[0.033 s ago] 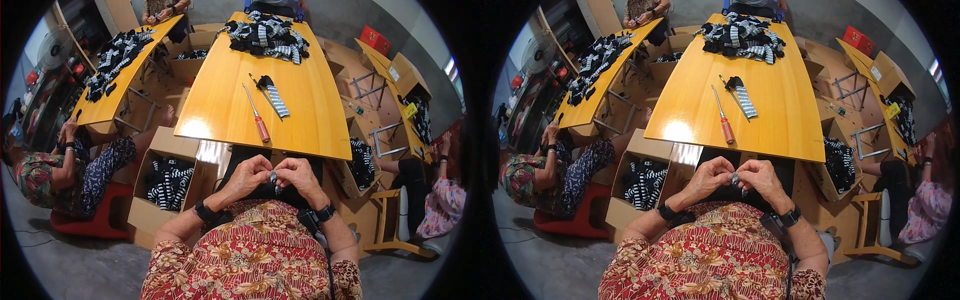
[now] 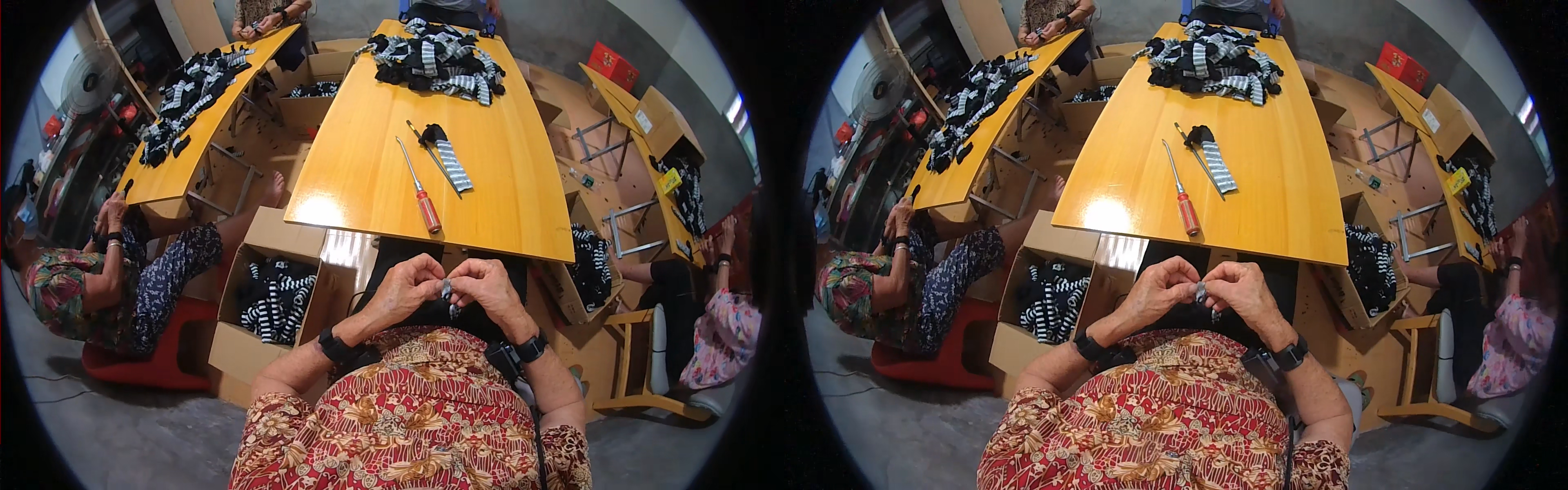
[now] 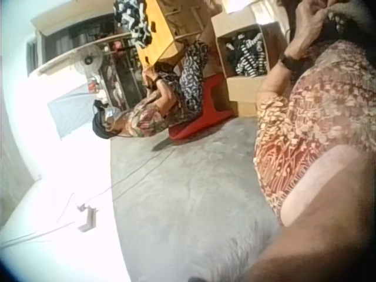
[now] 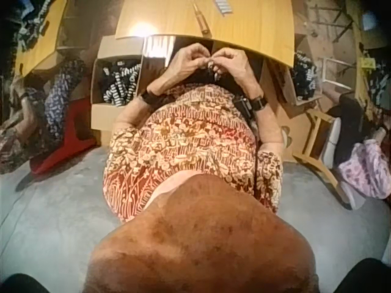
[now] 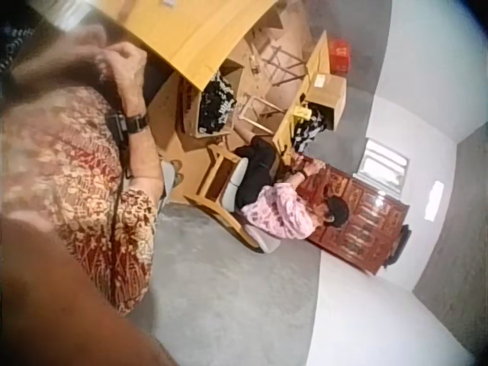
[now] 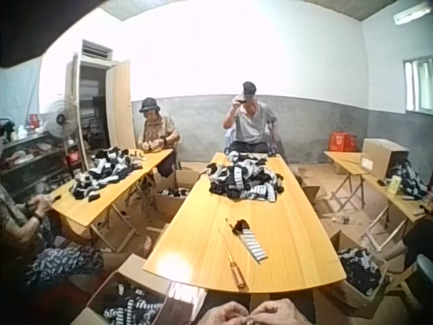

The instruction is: The person uses a red-handled screwdriver to manipulate and shape the toe area of black and white striped socks. They repeatedly insert the tool into the sock, pull the fabric, and adjust the shape before placing the sock on the table. The task involves handling multiple socks one by one in a repetitive manner.

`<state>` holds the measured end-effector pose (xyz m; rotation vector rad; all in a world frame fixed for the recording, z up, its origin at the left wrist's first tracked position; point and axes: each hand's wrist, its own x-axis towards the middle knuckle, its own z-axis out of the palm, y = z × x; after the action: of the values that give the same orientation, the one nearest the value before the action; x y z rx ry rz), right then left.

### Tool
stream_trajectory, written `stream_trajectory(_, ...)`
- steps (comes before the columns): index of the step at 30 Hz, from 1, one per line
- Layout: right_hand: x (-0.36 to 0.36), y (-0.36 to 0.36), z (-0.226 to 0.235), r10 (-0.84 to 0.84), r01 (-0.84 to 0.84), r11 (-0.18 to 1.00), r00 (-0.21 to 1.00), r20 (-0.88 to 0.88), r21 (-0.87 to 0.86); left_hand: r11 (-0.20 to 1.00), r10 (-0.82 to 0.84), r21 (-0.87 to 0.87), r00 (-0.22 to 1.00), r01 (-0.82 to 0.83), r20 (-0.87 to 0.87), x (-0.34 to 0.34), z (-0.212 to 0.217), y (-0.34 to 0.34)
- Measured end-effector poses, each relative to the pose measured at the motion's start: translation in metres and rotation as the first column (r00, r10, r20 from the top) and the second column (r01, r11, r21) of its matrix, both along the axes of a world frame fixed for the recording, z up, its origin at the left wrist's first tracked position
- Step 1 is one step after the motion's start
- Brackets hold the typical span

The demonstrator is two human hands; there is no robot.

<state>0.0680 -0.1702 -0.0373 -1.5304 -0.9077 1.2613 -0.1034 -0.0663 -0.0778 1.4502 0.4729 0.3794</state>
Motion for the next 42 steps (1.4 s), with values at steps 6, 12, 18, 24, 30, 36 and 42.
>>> stream_trajectory(6, -0.003, -0.001, -0.006, -0.001, 0.000, 1.000, 1.000, 0.017, 0.011, 1.000, -0.013, 0.026, 0.999, 0.015, -0.045, -0.002, 0.009, -0.002)
stream_trajectory(12, -0.003, 0.004, -0.004, 0.018, -0.019, 1.000, 0.999, 0.039, 0.009, 0.987, 0.031, 0.158, 0.996, -0.018, -0.083, 0.000, 0.009, -0.002)
stream_trajectory(18, -0.005, 0.008, -0.011, 0.010, -0.013, 0.999, 0.997, 0.072, 0.048, 0.990, 0.048, 0.132, 0.998, -0.042, -0.042, -0.001, 0.000, 0.000)
stream_trajectory(24, -0.007, 0.010, -0.009, -0.025, 0.022, 0.999, 0.997, 0.069, 0.047, 0.996, 0.050, 0.072, 0.998, -0.047, -0.048, 0.000, 0.000, 0.001)
stream_trajectory(30, -0.009, 0.014, -0.013, -0.026, 0.024, 0.999, 0.999, 0.048, 0.045, 0.996, 0.083, -0.023, 0.996, -0.084, -0.029, -0.001, -0.004, 0.003)
stream_trajectory(36, -0.012, 0.015, -0.014, -0.025, 0.022, 0.999, 0.997, 0.067, 0.049, 0.997, 0.070, 0.029, 0.995, -0.068, -0.067, -0.001, -0.006, 0.005)
stream_trajectory(42, -0.012, 0.014, -0.016, -0.042, 0.041, 0.999, 0.999, 0.022, 0.035, 0.998, 0.057, -0.008, 0.997, -0.058, -0.052, -0.002, -0.007, 0.005)
